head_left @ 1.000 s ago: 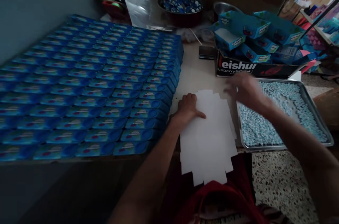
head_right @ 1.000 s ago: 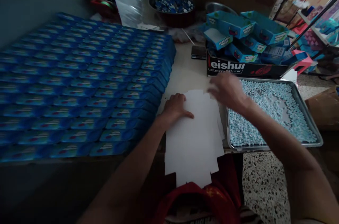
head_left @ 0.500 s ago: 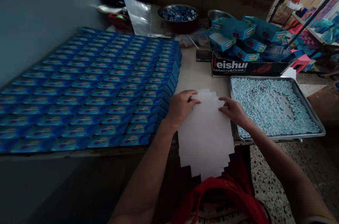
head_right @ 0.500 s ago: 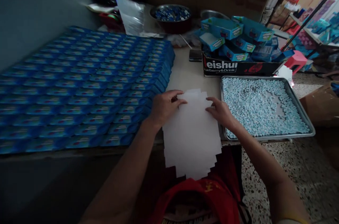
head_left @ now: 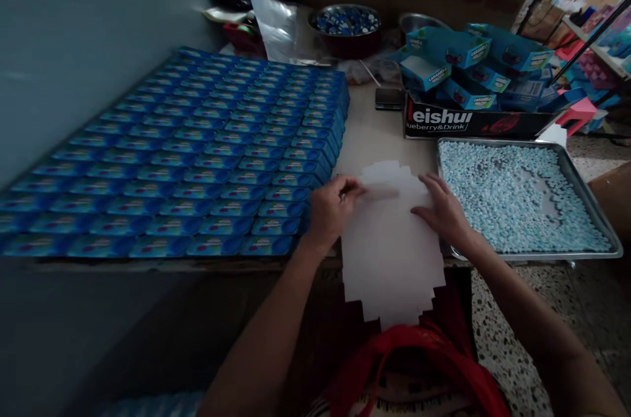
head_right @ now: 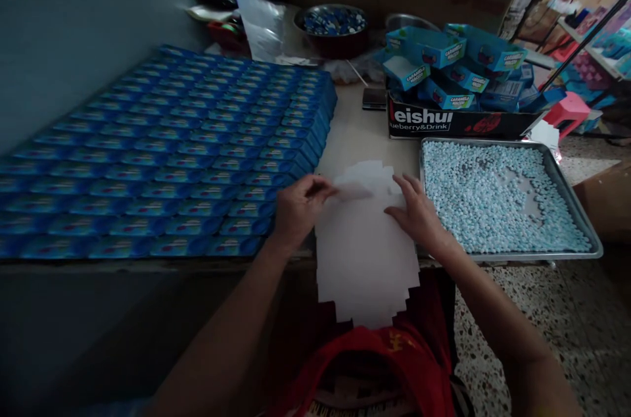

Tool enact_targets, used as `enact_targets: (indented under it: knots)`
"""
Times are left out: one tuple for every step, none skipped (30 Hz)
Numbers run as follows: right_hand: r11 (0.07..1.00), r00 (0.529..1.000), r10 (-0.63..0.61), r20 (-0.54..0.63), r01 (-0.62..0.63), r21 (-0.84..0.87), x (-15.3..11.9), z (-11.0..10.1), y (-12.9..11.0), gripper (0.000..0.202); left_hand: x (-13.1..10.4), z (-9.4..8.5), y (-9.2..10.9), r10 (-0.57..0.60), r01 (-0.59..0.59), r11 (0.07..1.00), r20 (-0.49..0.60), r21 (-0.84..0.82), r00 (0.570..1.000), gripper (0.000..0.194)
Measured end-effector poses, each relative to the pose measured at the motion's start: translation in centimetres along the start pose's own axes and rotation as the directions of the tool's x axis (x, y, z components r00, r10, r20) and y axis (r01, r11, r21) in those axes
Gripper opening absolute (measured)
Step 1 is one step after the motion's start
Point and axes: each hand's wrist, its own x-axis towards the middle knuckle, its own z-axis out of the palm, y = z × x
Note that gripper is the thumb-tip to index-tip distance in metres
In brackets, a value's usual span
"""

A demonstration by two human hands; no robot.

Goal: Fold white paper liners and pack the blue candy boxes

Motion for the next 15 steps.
enact_targets:
  knots:
    - [1.000,0.998,0.000,-0.060,-0.001,-0.018,0.2,-0.3,-0.3,0.073,0.8,-0.4,0.3,-0.012,0.010,0.999,-0.033,-0.049,0.999,0.012]
    - [1.000,0.993,0.015,-0.121,-0.017,-0.013,0.5,-0.7,-0.6,0.080,1.9,-0.8,0.8,-0.008,0.002,0.996,-0.067,-0.094,0.998,0.013]
    - [0.998,0.985,0.055,-0.164,-0.051,0.029,0.8,-1.2,-1.0,0.084,3.0,-1.2,1.4,0.007,-0.020,0.991,-0.094,-0.132,0.996,0.014]
    - [0.988,0.978,0.117,-0.173,-0.098,0.117,1.3,-1.8,-1.3,0.083,4.3,-1.7,2.1,0.031,-0.049,0.985,-0.110,-0.163,0.993,0.015]
    - [0.957,0.972,0.192,-0.133,-0.155,0.246,1.8,-2.5,-1.5,0.077,5.5,-2.2,2.9,0.059,-0.080,0.979,-0.112,-0.187,0.992,0.017]
    - [0.891,0.965,0.259,-0.039,-0.223,0.395,2.3,-3.1,-1.7,0.070,6.6,-2.6,3.7,0.089,-0.110,0.973,-0.108,-0.205,0.990,0.019]
    - [0.790,0.950,0.301,0.085,-0.299,0.535,2.7,-3.8,-1.8,0.063,7.4,-3.0,4.4,0.118,-0.139,0.966,-0.109,-0.219,0.987,0.021]
    - [0.667,0.926,0.316,0.207,-0.372,0.646,3.0,-4.4,-1.8,0.058,7.9,-3.4,5.0,0.144,-0.168,0.958,-0.116,-0.232,0.983,0.025]
    - [0.543,0.900,0.314,0.302,-0.431,0.721,3.1,-4.9,-1.8,0.054,8.0,-3.7,5.4,0.159,-0.186,0.949,-0.125,-0.254,0.979,0.032]
    - [0.435,0.879,0.320,0.355,-0.469,0.769,3.1,-5.2,-1.7,0.053,7.6,-3.8,5.5,0.148,-0.182,0.937,-0.132,-0.300,0.980,0.041]
    - [0.352,0.862,0.341,0.375,-0.487,0.799,2.8,-5.4,-1.6,0.054,6.8,-3.8,5.3,0.105,-0.141,0.915,-0.116,-0.379,0.988,0.050]
    - [0.292,0.847,0.376,0.377,-0.494,0.819,2.4,-5.3,-1.5,0.054,5.6,-3.7,5.0,0.031,-0.057,0.874,-0.061,-0.483,0.998,0.058]
    - [0.250,0.830,0.413,0.376,-0.500,0.829,1.8,-5.0,-1.3,0.055,4.2,-3.4,4.5,-0.058,0.062,0.805,0.026,-0.590,0.998,0.063]
    - [0.221,0.811,0.441,0.384,-0.513,0.829,1.1,-4.4,-1.2,0.056,2.5,-2.9,3.9,-0.143,0.204,0.710,0.146,-0.674,0.979,0.063]
    - [0.204,0.792,0.461,0.400,-0.533,0.821,0.4,-3.8,-1.0,0.057,0.9,-2.3,3.3,-0.211,0.327,0.613,0.250,-0.719,0.945,0.061]
